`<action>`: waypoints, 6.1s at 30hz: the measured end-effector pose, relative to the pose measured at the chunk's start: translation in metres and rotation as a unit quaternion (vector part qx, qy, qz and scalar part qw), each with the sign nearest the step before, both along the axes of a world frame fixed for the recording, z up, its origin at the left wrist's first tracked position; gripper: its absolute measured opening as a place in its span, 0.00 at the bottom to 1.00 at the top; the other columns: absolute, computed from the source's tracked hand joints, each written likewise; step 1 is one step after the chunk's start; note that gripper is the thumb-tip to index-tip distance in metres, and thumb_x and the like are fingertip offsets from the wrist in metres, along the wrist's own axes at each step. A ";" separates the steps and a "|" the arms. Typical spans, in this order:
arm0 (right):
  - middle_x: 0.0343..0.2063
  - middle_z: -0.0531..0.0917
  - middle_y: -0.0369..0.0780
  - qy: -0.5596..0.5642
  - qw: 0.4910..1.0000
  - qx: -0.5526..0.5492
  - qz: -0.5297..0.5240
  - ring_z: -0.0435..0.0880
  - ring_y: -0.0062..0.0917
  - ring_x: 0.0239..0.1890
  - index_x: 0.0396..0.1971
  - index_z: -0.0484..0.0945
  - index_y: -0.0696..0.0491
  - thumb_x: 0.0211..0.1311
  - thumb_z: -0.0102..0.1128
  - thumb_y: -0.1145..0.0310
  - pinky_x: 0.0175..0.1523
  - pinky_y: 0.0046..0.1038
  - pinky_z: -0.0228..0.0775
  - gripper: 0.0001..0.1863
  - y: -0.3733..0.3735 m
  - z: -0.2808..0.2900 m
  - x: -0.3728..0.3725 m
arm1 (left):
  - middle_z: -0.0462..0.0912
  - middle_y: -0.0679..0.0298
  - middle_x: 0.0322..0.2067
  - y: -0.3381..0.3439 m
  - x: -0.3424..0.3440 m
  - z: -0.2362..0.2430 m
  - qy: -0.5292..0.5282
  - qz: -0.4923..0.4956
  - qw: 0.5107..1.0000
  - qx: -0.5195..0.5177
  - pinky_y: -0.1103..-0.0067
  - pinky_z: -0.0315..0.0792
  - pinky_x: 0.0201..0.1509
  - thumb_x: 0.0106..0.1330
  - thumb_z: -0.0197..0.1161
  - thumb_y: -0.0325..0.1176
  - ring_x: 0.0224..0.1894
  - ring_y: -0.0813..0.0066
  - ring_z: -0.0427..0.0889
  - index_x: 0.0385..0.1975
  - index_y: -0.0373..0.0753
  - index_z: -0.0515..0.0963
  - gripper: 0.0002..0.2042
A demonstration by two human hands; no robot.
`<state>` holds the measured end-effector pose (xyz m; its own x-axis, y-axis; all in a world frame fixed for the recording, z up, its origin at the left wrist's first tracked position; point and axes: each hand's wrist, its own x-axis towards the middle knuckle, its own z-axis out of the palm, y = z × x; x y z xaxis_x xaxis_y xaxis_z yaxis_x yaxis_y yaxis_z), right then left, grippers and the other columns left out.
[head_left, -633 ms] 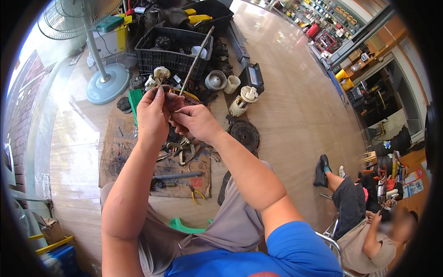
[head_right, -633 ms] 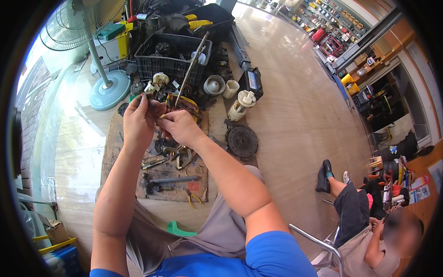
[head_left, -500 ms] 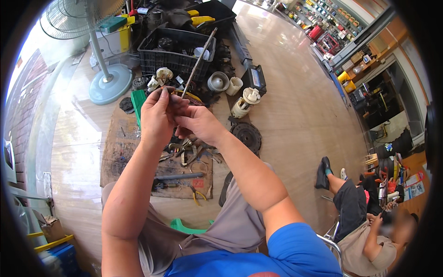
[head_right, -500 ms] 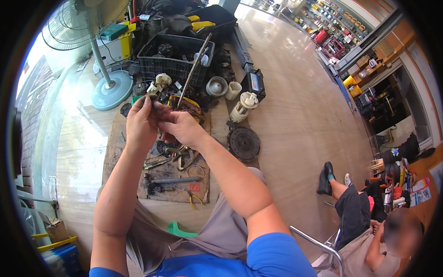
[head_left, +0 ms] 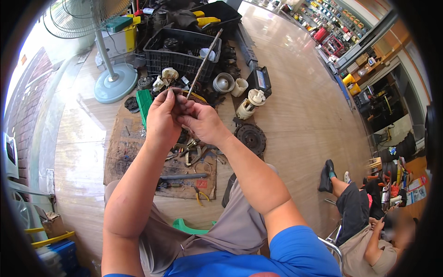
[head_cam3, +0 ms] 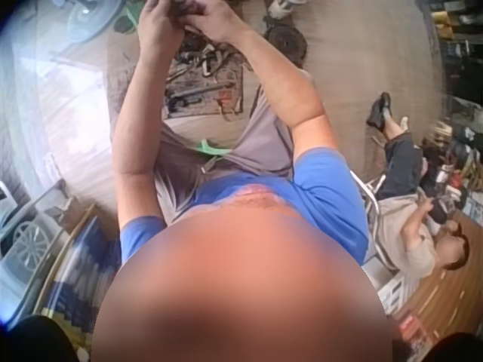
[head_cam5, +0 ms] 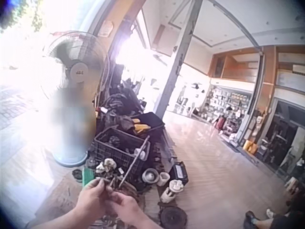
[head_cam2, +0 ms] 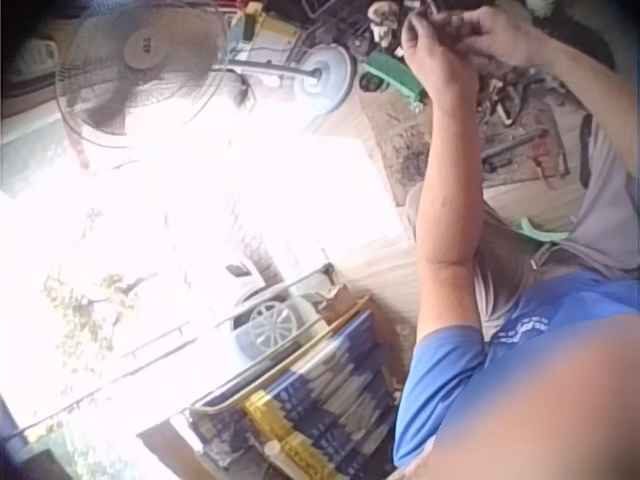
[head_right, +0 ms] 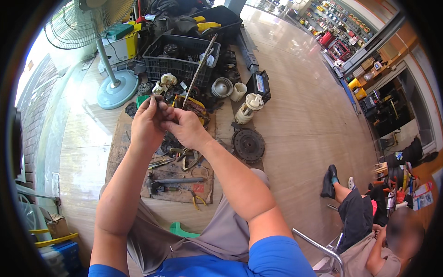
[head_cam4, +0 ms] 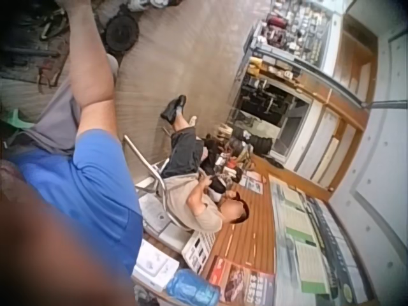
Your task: The person is sitting on a low stool in a workshop, manipulating small electronic components and wires with their hands. They appear to be assembling or repairing a device, handling various parts and tools scattered on the floor around them.
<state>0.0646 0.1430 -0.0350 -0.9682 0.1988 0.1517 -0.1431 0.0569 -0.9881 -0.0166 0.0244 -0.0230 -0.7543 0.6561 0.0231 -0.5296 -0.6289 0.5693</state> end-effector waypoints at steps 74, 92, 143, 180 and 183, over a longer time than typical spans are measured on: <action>0.36 0.85 0.46 -0.096 0.895 0.422 0.105 0.84 0.42 0.42 0.37 0.84 0.53 0.62 0.62 0.62 0.48 0.38 0.75 0.10 0.017 0.038 0.020 | 0.80 0.65 0.23 -0.047 -0.004 0.039 0.241 -0.222 0.894 -0.307 0.84 0.68 0.23 0.75 0.54 0.31 0.20 0.80 0.75 0.39 0.33 0.79 0.09; 0.33 0.83 0.47 -0.049 0.862 0.504 -0.006 0.82 0.43 0.40 0.33 0.82 0.57 0.62 0.59 0.64 0.45 0.40 0.74 0.11 0.020 0.025 0.015 | 0.83 0.46 0.33 -0.031 0.025 0.010 0.610 -0.080 0.595 -0.517 0.63 0.74 0.44 0.67 0.58 0.32 0.38 0.46 0.81 0.39 0.34 0.81 0.09; 0.26 0.83 0.38 -0.091 0.983 0.157 -0.033 0.80 0.20 0.28 0.44 0.80 0.57 0.69 0.59 0.66 0.35 0.26 0.72 0.11 0.001 0.007 0.001 | 0.81 0.57 0.36 -0.008 -0.017 -0.001 -0.040 0.005 0.999 0.020 0.66 0.80 0.41 0.76 0.51 0.32 0.35 0.64 0.84 0.46 0.36 0.71 0.07; 0.24 0.79 0.32 -0.072 0.982 0.170 0.034 0.73 0.13 0.27 0.41 0.83 0.59 0.68 0.59 0.70 0.36 0.21 0.69 0.09 0.002 0.024 0.003 | 0.82 0.57 0.34 -0.026 -0.028 0.005 0.003 -0.074 0.997 0.027 0.75 0.77 0.34 0.77 0.51 0.32 0.30 0.70 0.81 0.46 0.33 0.72 0.09; 0.25 0.81 0.36 -0.084 0.959 0.263 0.061 0.76 0.17 0.29 0.38 0.83 0.59 0.65 0.62 0.71 0.39 0.24 0.71 0.08 0.019 0.029 0.010 | 0.83 0.60 0.29 -0.034 -0.027 0.014 0.062 -0.179 0.982 -0.022 0.81 0.72 0.28 0.75 0.54 0.32 0.23 0.76 0.77 0.45 0.33 0.76 0.09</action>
